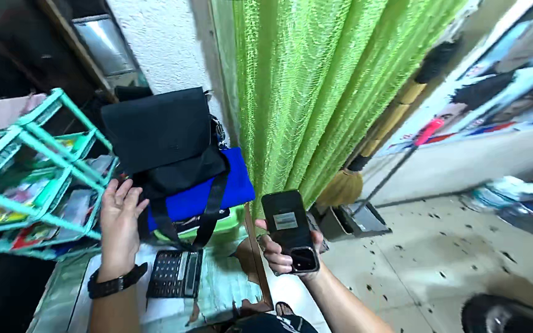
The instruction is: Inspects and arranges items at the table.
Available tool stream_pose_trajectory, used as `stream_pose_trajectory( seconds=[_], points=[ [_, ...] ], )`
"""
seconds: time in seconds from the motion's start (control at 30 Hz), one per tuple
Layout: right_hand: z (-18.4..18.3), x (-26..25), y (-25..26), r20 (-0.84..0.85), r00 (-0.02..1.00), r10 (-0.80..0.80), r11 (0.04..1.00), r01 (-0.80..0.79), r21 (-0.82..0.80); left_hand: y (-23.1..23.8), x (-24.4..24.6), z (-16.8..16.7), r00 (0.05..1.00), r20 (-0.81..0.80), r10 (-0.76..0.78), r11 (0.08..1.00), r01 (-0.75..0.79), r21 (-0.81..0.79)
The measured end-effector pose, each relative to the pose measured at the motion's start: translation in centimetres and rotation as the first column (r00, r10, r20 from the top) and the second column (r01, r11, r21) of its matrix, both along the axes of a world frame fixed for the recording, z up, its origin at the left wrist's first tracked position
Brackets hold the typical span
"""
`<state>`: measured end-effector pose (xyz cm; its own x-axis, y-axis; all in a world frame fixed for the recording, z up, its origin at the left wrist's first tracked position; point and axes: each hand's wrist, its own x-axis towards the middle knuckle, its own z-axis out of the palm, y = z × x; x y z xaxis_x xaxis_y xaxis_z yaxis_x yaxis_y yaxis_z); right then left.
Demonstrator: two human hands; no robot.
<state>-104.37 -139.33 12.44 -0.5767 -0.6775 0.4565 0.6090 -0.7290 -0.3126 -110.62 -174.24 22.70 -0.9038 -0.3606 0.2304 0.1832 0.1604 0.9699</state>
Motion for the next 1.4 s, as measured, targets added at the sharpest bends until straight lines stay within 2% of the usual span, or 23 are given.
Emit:
stream_pose_trajectory(
  seconds=[0.13, 0.3, 0.4, 0.47, 0.53, 0.57, 0.63, 0.7, 0.77, 0.8, 0.87, 0.93, 1.0, 1.1, 1.13, 1.23, 1.3, 1.4],
  points=[
    [0.9, -1.0, -4.5, 0.054, 0.986, -0.158, 0.987, 0.159, -0.008, -2.6, -4.5, 0.7, 0.98, -0.009, -0.201, 0.98, 0.201, 0.0],
    [1.3, -1.5, -8.2, 0.071, 0.958, -0.277, 0.961, 0.275, 0.027, -5.6, -6.1, 1.5, 0.932, -0.035, -0.361, 0.931, 0.357, -0.075],
    [1.8, -2.3, -9.1, 0.054, 0.956, -0.29, 0.956, 0.286, 0.066, -6.4, -6.2, 2.8, 0.862, -0.132, -0.49, 0.868, 0.496, 0.012],
    [2.2, -2.6, -9.0, -0.003, 0.959, -0.285, 0.95, 0.283, 0.129, -6.4, -6.4, 3.9, 0.796, -0.224, -0.563, 0.799, 0.593, 0.1],
    [3.2, -3.2, -8.3, -0.148, 0.944, -0.296, 0.893, 0.329, 0.308, -6.4, -7.0, 5.7, 0.74, -0.3, -0.602, 0.751, 0.653, 0.102],
    [4.2, -3.5, -7.5, -0.275, 0.908, -0.318, 0.799, 0.412, 0.438, -6.4, -7.6, 6.7, 0.72, -0.331, -0.61, 0.744, 0.664, 0.075],
    [8.1, -4.3, -6.3, -0.568, 0.773, -0.283, 0.459, 0.629, 0.627, -6.2, -8.7, 8.8, 0.705, -0.37, -0.605, 0.766, 0.643, -0.027],
    [13.0, -5.9, -5.7, -0.754, 0.65, -0.097, 0.102, 0.76, 0.642, -6.2, -9.4, 10.8, 0.705, -0.381, -0.598, 0.796, 0.578, -0.18],
    [17.8, -7.9, -6.2, -0.823, 0.554, 0.124, -0.209, 0.826, 0.524, -6.0, -10.2, 12.4, 0.699, -0.378, -0.607, 0.795, 0.521, -0.311],
    [19.6, -9.3, -6.6, -0.84, 0.488, 0.237, -0.302, 0.859, 0.413, -5.7, -11.0, 13.1, 0.701, -0.384, -0.602, 0.797, 0.495, -0.346],
    [22.3, -12.5, -7.5, -0.832, 0.314, 0.457, -0.371, 0.918, 0.142, -5.0, -12.8, 14.0, 0.707, -0.418, -0.571, 0.81, 0.402, -0.428],
    [24.5, -15.8, -8.6, -0.74, 0.19, 0.646, -0.393, 0.913, -0.108, -4.5, -12.8, 13.8, 0.789, -0.363, -0.495, 0.786, 0.228, -0.575],
    [26.8, -18.2, -9.7, -0.632, 0.139, 0.763, -0.382, 0.885, -0.267, -3.4, -12.1, 12.4, 0.883, -0.27, -0.385, 0.659, 0.058, -0.75],
    [28.7, -20.5, -10.0, -0.492, -0.016, 0.87, -0.245, 0.853, -0.461, -1.3, -12.1, 9.4, 0.955, -0.107, -0.278, 0.41, 0.018, -0.912],
    [28.9, -21.1, -9.9, -0.444, -0.076, 0.893, -0.181, 0.842, -0.508, -0.8, -12.3, 8.8, 0.953, -0.113, -0.281, 0.365, -0.003, -0.931],
    [29.6, -21.9, -9.6, -0.344, -0.222, 0.912, -0.045, 0.781, -0.623, -0.5, -12.0, 8.7, 0.926, -0.175, -0.335, 0.362, -0.045, -0.931],
    [30.0, -21.7, -9.3, -0.282, -0.327, 0.902, 0.046, 0.722, -0.69, -0.5, -10.9, 8.8, 0.916, -0.158, -0.369, 0.347, -0.022, -0.938],
    [30.6, -20.3, -8.7, -0.195, -0.464, 0.864, 0.193, 0.664, -0.722, -0.7, -8.8, 8.4, 0.895, -0.155, -0.418, 0.312, -0.018, -0.95]
  ],
)
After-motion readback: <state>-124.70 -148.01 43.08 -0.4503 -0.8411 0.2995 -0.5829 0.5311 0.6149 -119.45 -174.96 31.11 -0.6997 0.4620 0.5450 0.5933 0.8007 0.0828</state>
